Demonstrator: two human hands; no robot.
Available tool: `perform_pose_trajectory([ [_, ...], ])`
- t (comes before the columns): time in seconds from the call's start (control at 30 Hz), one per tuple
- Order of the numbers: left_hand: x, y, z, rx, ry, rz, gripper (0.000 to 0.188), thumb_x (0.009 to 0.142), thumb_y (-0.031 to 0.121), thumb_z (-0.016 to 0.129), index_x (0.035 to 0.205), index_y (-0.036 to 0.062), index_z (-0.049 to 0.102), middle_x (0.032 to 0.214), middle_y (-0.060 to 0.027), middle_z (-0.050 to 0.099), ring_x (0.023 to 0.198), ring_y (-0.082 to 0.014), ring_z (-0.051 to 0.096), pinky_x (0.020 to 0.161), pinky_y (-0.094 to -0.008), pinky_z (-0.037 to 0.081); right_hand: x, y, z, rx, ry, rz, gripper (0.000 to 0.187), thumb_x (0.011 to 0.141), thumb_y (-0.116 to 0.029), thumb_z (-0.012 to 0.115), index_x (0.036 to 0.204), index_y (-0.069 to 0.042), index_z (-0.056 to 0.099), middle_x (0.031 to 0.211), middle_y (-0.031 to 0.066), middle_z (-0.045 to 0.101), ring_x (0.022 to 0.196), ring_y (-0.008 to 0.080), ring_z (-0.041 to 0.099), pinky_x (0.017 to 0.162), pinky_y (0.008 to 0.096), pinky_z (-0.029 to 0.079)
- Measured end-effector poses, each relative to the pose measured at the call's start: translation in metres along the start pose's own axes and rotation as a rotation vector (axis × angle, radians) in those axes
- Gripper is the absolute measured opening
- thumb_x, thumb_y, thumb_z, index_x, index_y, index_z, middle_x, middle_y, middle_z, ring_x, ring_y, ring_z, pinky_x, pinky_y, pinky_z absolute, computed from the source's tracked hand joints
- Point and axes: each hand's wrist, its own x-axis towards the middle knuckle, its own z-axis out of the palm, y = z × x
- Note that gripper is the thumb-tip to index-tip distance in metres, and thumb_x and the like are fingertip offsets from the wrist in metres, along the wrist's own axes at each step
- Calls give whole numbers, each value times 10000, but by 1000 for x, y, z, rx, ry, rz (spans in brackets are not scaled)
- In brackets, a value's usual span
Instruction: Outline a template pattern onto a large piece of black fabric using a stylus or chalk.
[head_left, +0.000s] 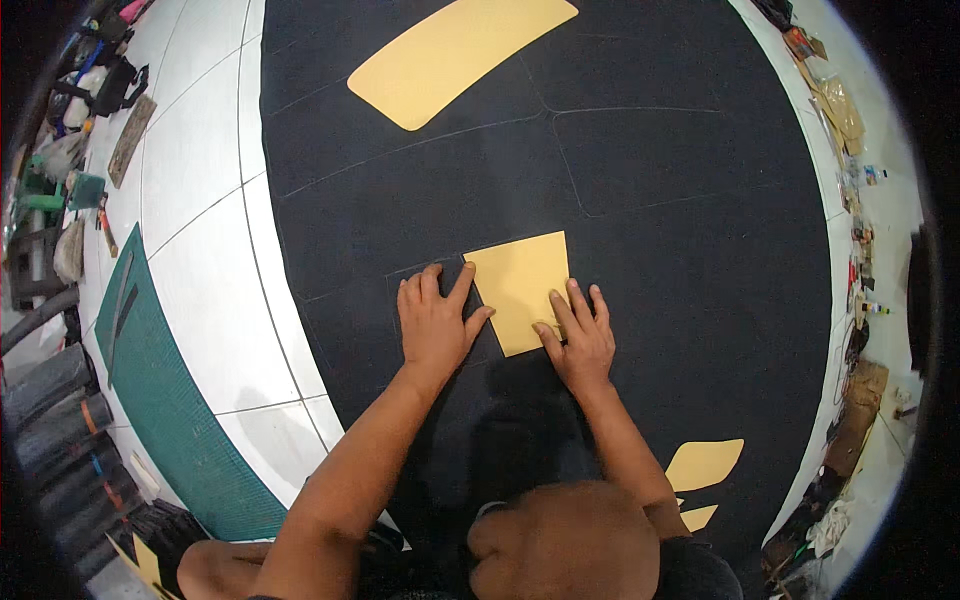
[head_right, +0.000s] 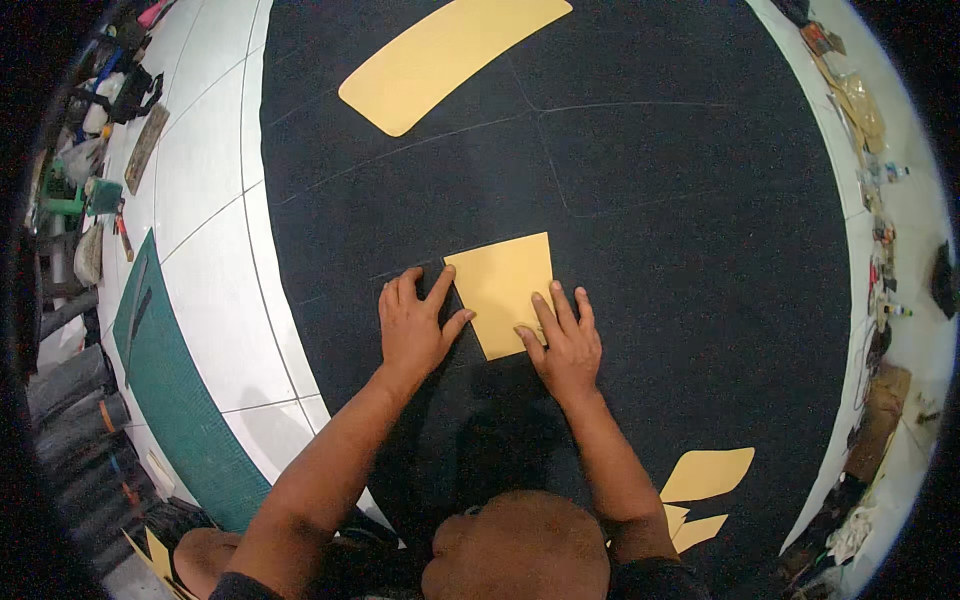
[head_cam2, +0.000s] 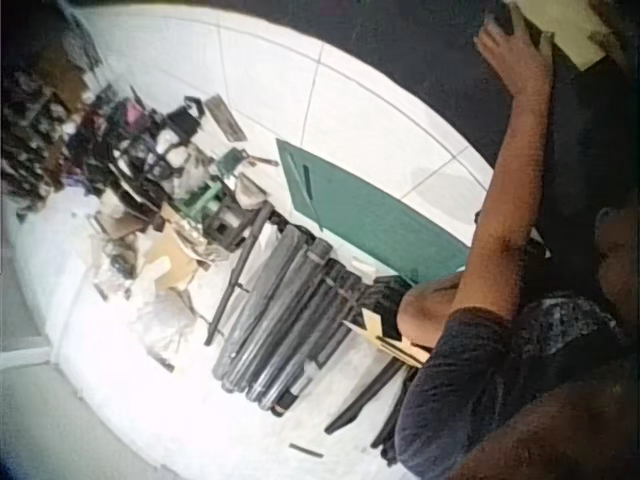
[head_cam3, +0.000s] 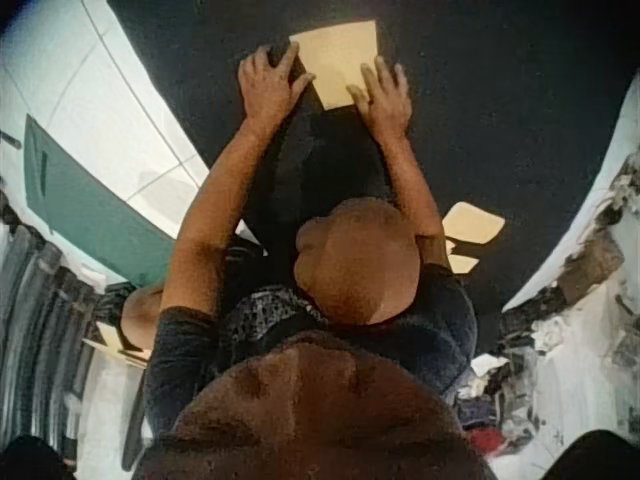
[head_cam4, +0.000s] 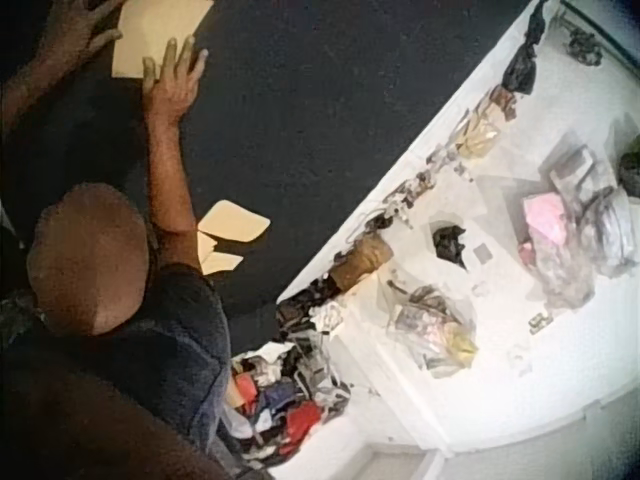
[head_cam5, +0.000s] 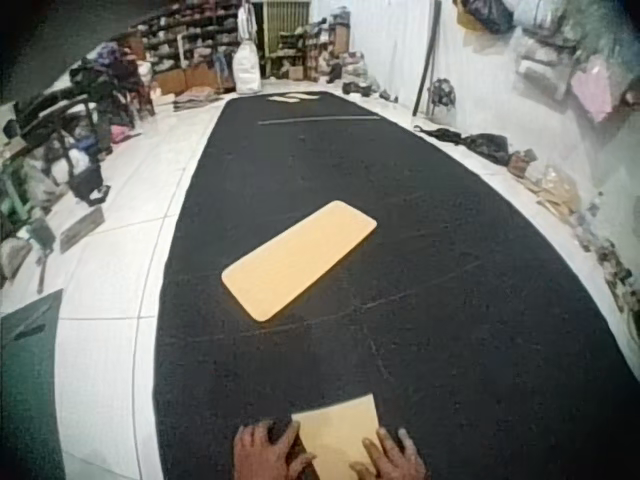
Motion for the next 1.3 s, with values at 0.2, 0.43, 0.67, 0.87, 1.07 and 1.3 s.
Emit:
perform_pose_trajectory([
  [0.2,0,-1,4,-14,28,1,666,849,415,800,1411,118,602,1356,-240,506,1263,-412,459,1096,-536,358,-2,1,4,-31,2,-15,514,909,-433,746,1355,-190,672,1496,93,556,1410,416,457,987,510,528],
  [0.43,-2,-3,6,9,57,-1,662,846,407,805,1405,111,609,1362,-233,513,1274,-413,452,1104,-539,357,-4,0,7,-57,-35,9,524,946,-476,687,1399,-218,640,1541,72,513,1429,413,431,996,517,512],
  [0.67,-1,-3,6,4,18,-15,685,851,420,800,1428,115,592,1386,-229,503,1300,-411,438,1113,-530,362,-3,0,7,-68,-50,13,536,938,-481,691,1411,-235,633,1538,65,520,1428,412,433,992,517,509],
  [0.87,0,-3,4,0,-19,-32,686,860,428,793,1434,117,585,1397,-229,496,1303,-410,435,1116,-533,358,-1,1,2,-10,-39,26,527,941,-443,701,1407,-208,635,1509,78,551,1419,413,449,1015,505,504],
  [1.07,0,-3,7,16,-5,-40,679,858,441,776,1422,109,595,1376,-222,533,1281,-408,460,1146,-551,308,-1,3,0,63,-25,48,481,937,-383,720,1352,-146,671,1464,104,592,1407,411,467,1062,501,480],
  [1.3,0,-4,5,40,-42,-28,697,874,441,781,1453,115,570,1411,-238,487,1314,-419,428,1124,-535,354,-2,2,0,78,-24,57,463,930,-369,730,1317,-117,695,1435,108,617,1399,414,477,1097,504,456],
])
